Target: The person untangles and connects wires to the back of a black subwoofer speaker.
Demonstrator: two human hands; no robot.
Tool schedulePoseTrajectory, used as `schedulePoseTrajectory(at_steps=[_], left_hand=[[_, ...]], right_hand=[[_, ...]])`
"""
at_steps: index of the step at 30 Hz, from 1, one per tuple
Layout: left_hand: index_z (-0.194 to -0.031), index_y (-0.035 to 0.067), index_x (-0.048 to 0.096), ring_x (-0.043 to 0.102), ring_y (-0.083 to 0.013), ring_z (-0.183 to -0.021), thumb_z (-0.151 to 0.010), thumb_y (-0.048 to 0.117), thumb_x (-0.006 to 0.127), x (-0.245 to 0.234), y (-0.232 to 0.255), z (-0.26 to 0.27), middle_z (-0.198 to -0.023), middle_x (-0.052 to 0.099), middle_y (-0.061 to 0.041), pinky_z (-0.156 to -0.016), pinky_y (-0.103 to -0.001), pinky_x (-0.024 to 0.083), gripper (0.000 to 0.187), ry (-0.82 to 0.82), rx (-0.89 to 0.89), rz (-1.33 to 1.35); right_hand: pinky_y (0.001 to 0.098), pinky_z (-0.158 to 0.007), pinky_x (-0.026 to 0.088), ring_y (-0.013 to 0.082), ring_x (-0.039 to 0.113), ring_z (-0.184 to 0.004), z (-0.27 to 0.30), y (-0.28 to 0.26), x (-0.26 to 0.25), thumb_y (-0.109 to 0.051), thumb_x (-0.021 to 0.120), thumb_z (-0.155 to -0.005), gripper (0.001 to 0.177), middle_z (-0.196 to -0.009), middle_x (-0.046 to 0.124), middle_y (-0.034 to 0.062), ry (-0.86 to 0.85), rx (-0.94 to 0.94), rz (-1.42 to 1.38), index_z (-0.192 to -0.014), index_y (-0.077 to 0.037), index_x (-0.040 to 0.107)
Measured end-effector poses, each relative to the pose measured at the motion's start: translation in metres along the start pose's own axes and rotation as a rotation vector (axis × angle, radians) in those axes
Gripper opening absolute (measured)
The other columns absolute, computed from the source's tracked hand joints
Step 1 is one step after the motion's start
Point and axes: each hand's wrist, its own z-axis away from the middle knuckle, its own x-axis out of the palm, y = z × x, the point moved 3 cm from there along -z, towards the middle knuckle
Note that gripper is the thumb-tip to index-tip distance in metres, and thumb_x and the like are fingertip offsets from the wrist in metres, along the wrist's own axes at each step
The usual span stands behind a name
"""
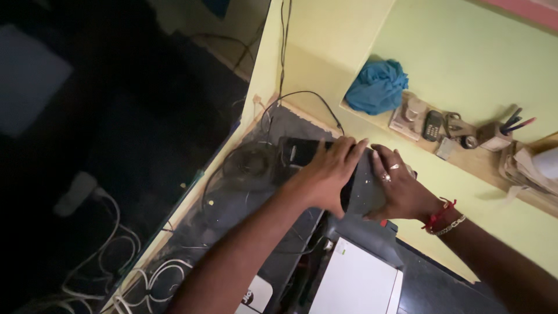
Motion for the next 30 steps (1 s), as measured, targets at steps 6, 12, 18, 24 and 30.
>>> schedulePoseTrajectory(at_steps=[6,12,18,24,30], left_hand=[[-0.151,0.005,0.029,0.038,-0.0403,-0.141,-0.037,0.046,0.104,-0.004,-0.030,-0.008,-0.153,0.035,-0.021,-0.105,-0.072,0.031,0.142,0.122,-0.069,0.022],[-0.117,0.007,0.067,0.072,-0.0249,-0.111,-0.092,0.030,0.077,0.064,-0.115,0.063,-0.114,0.073,-0.011,-0.096,-0.038,0.055,0.036,0.812,-0.728,0.548],[-0.110,0.008,0.068,0.069,-0.0340,-0.100,-0.093,0.009,0.068,0.135,-0.190,0.090,-0.104,0.072,-0.014,-0.088,-0.045,0.053,0.017,0.905,-0.819,0.221],[-0.113,-0.003,0.064,0.063,-0.0452,-0.106,-0.087,0.023,0.074,0.168,-0.281,0.052,-0.109,0.068,-0.025,-0.093,-0.052,0.049,0.039,0.696,-0.905,-0.090],[-0.133,-0.011,0.051,0.062,-0.0451,-0.117,-0.087,0.042,0.075,0.195,-0.351,0.040,-0.124,0.064,-0.031,-0.100,-0.051,0.049,0.075,0.335,-1.257,0.088]], right_hand=[[0.0526,-0.116,0.034,0.0535,0.026,-0.144,0.004,0.028,0.016,-0.052,0.090,-0.041,0.155,-0.158,0.015,0.0343,-0.025,0.280,-0.098,-0.160,-0.003,0.004],[0.0543,-0.121,0.026,0.0556,0.022,-0.149,-0.014,0.058,0.026,-0.056,0.090,-0.050,0.153,-0.159,0.015,0.0395,0.236,0.287,-0.150,-0.162,0.000,0.002],[0.0549,-0.122,0.029,0.0519,0.030,-0.146,-0.019,0.062,0.034,-0.051,0.089,-0.047,0.150,-0.158,0.023,0.0359,0.342,0.390,-0.194,-0.164,-0.001,0.009],[0.0577,-0.119,0.029,0.0536,0.027,-0.147,-0.012,0.057,0.027,-0.053,0.087,-0.047,0.150,-0.159,0.020,0.0367,0.291,0.419,-0.205,-0.165,-0.003,0.010],[0.0569,-0.118,0.031,0.0528,0.026,-0.147,-0.004,0.049,0.024,-0.043,0.084,-0.044,0.145,-0.159,0.020,0.0344,0.280,0.428,-0.169,-0.163,-0.005,0.010]])
